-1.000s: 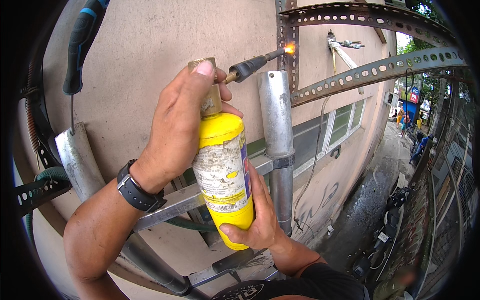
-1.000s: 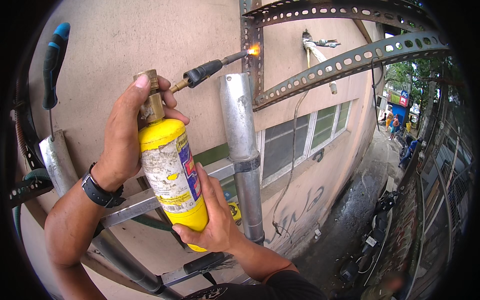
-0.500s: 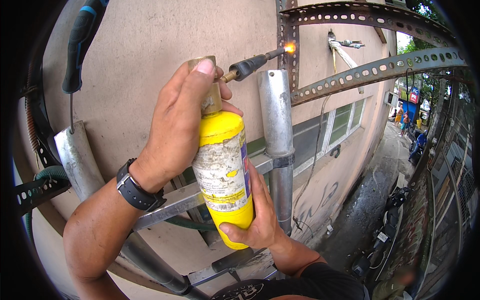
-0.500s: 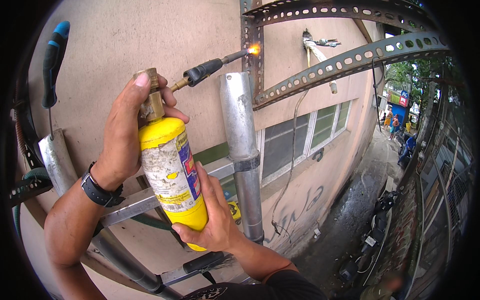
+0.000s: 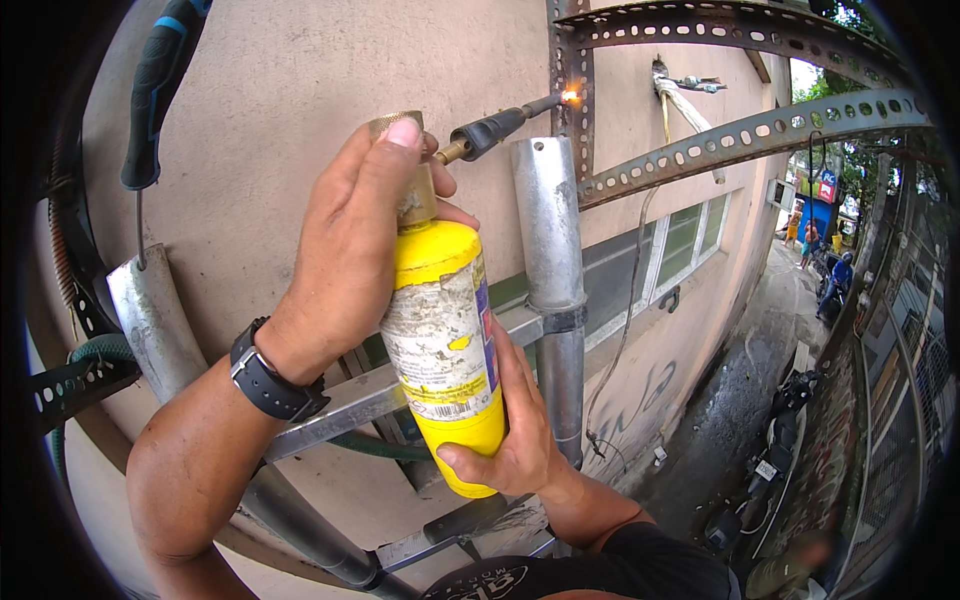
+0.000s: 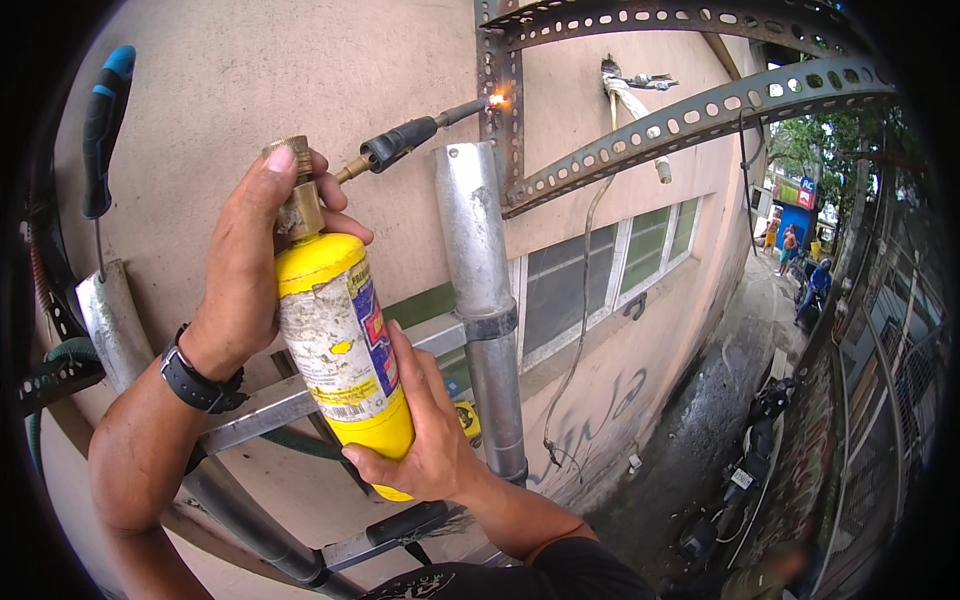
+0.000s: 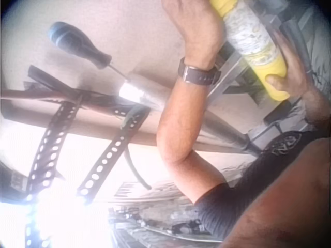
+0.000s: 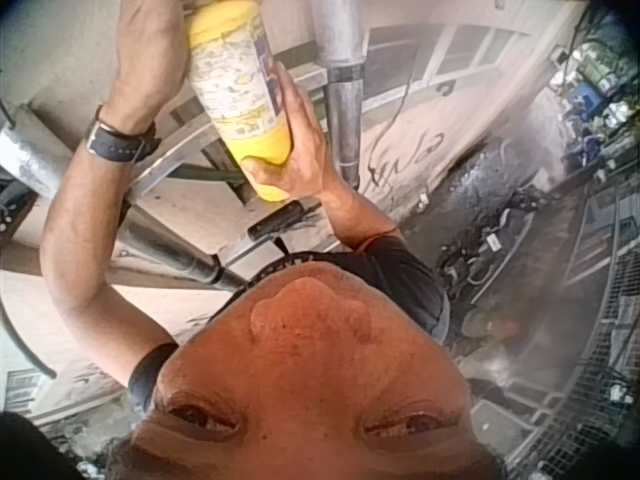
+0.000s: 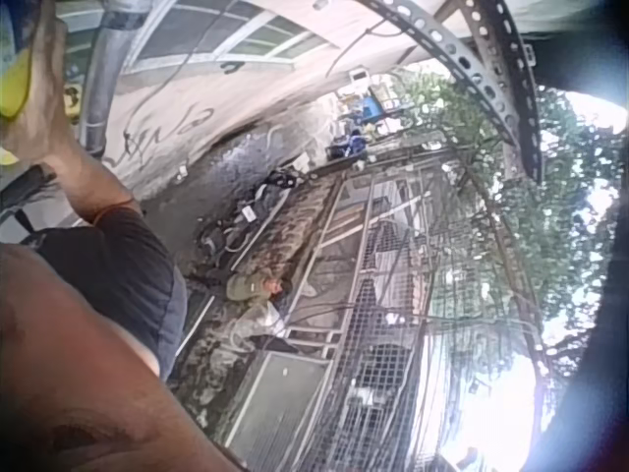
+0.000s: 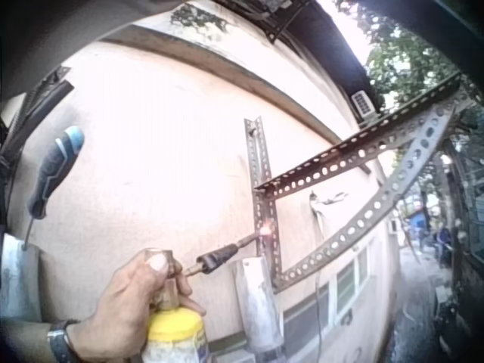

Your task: The person uses a blowtorch to heat a metal joint on a frame and then uses a wrench to tighten a bolt on a pipe.

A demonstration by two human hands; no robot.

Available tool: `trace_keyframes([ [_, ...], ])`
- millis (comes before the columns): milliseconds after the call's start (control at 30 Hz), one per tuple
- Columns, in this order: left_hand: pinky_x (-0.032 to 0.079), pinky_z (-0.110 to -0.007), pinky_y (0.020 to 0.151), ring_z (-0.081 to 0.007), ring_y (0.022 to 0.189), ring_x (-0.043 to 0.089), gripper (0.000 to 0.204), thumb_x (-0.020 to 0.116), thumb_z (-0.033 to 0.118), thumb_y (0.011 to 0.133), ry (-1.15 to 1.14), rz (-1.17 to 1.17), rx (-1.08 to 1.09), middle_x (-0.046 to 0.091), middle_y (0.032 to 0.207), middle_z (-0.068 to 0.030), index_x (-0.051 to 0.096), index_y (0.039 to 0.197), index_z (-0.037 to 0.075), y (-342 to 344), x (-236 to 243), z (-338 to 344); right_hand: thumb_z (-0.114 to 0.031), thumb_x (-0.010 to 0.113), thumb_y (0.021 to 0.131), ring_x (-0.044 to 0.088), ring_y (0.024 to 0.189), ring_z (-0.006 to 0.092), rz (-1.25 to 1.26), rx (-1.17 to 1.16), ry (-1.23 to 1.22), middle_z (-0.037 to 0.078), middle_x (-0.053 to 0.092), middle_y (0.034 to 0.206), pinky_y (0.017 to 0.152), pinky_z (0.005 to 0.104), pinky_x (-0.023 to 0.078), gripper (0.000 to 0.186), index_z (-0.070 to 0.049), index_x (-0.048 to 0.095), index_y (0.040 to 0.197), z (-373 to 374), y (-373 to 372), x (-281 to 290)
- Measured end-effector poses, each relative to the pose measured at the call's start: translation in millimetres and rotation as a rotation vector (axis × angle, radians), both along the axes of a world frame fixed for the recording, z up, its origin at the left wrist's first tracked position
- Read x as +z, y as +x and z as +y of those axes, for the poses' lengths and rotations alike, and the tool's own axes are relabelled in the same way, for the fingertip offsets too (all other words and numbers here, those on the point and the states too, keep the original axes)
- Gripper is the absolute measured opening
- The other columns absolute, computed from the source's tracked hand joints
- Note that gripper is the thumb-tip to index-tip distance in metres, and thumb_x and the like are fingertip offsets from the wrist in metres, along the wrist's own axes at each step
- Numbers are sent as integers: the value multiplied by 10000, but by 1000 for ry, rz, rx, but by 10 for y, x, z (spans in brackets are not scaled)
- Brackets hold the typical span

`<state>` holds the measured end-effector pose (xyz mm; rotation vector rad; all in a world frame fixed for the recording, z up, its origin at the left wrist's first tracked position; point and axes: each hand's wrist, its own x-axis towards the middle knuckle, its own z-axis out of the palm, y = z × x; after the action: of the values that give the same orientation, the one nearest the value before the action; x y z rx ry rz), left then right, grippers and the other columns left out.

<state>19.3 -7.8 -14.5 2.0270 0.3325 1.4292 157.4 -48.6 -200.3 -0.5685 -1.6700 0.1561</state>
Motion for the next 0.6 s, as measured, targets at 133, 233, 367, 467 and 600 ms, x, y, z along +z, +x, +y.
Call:
trace_keyframes([
  [133, 622, -329, 714, -244, 886, 751, 537, 436, 553, 1057, 5, 0, -7, 621, 1004, -104, 532, 1172, 38, -8, 6, -8, -563, 727, 878, 517, 1311, 366, 7, 11, -19, 259, 433, 1389, 1088, 458, 451, 1122, 53, 135, 1605, -10, -1, 11],
  [233, 619, -329, 713, -242, 883, 750, 524, 430, 546, 1062, 4, 3, -3, 621, 1004, -103, 532, 1159, 41, -5, 10, -17, -556, 732, 874, 517, 1311, 365, 4, 4, -19, 259, 436, 1385, 1088, 457, 449, 1123, 55, 138, 1604, -14, 8, 15],
  [367, 618, -330, 714, -243, 882, 752, 523, 429, 548, 1063, 9, 17, 23, 622, 1003, -103, 530, 1149, 43, -14, 15, -31, -548, 739, 869, 516, 1311, 367, -11, -11, -8, 263, 437, 1382, 1089, 455, 445, 1122, 60, 144, 1602, -22, 17, 29],
  [467, 620, -330, 711, -245, 879, 754, 527, 427, 552, 1063, 12, 22, 28, 621, 1000, -103, 528, 1149, 42, -13, 17, -30, -544, 741, 868, 514, 1312, 369, -14, -13, -1, 266, 435, 1386, 1091, 455, 442, 1123, 65, 145, 1600, -18, 23, 29],
  [600, 625, -324, 704, -245, 877, 757, 532, 420, 560, 1064, 11, 30, 55, 618, 994, -104, 525, 1151, 46, -6, 20, -41, -544, 744, 867, 511, 1316, 372, 4, 10, -11, 269, 432, 1391, 1092, 455, 439, 1127, 69, 145, 1599, -7, 16, 12],
])
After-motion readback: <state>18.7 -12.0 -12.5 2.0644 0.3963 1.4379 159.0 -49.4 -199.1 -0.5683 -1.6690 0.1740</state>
